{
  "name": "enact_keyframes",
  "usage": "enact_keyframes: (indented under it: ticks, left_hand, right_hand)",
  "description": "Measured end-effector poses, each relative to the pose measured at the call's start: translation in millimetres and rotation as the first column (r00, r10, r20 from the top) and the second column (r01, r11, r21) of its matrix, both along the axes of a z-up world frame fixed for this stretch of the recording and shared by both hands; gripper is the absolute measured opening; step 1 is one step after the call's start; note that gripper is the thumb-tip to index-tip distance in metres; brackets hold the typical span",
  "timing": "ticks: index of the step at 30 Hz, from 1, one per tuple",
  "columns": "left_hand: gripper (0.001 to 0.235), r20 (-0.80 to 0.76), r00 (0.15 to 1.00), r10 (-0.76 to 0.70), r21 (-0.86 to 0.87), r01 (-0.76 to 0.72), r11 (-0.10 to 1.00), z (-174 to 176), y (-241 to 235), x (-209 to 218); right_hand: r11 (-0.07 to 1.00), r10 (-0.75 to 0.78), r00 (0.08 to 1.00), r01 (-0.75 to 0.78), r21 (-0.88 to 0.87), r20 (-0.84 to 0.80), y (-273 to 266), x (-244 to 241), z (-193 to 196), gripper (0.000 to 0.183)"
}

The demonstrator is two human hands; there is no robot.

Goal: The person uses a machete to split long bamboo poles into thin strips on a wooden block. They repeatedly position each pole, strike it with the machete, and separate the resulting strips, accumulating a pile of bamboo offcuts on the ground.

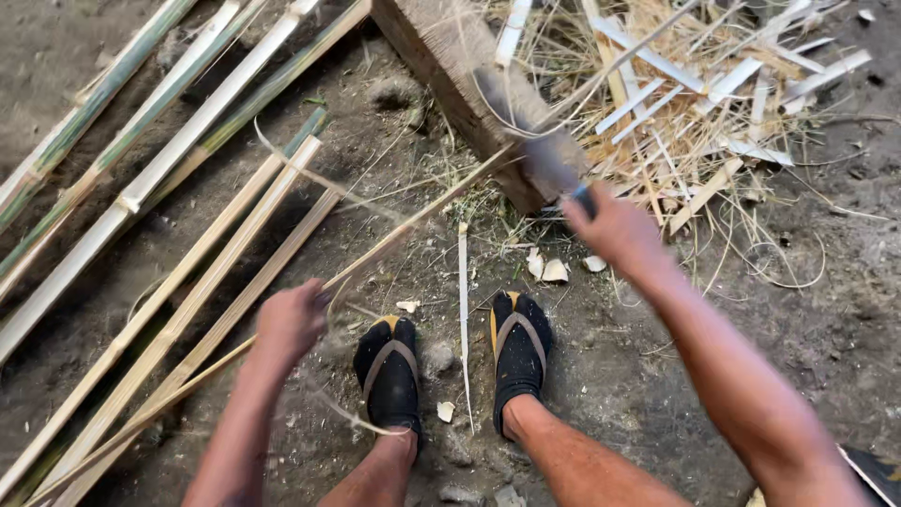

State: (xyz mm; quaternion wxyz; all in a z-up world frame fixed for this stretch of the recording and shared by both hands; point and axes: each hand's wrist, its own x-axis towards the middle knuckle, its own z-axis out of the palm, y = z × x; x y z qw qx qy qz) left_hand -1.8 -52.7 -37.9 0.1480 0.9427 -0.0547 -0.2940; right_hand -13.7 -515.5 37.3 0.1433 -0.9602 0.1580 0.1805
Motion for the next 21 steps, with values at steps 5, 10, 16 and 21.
enact_keyframes:
  ticks: [5,10,16,21]
  left_hand:
    - [0.010,0.293,0.956,-0.021,-0.171,0.074,0.982,-11.1,-58.6,7.7]
    - [0.008,0.320,0.946,-0.048,-0.088,0.080,0.993,-14.8,-72.7,-2.0]
    - [0.012,0.222,0.975,-0.006,-0.146,0.040,0.988,-7.2,-54.5,-7.5]
    - [0.010,0.211,0.977,0.017,-0.120,0.008,0.993,-6.9,-13.4,-32.6]
  right_hand:
    - [0.956,0.285,0.930,-0.258,0.138,-0.232,97.3,-38.7,20.4,0.054]
    - [0.983,0.179,0.980,-0.174,0.058,-0.083,98.0,-56.0,19.0,0.056]
    - [0.943,0.328,0.877,-0.324,0.072,-0.352,79.7,-40.4,21.9,0.052]
    - [0.996,-0.055,0.974,0.036,-0.087,-0.220,19.6,-6.3,21.9,0.054]
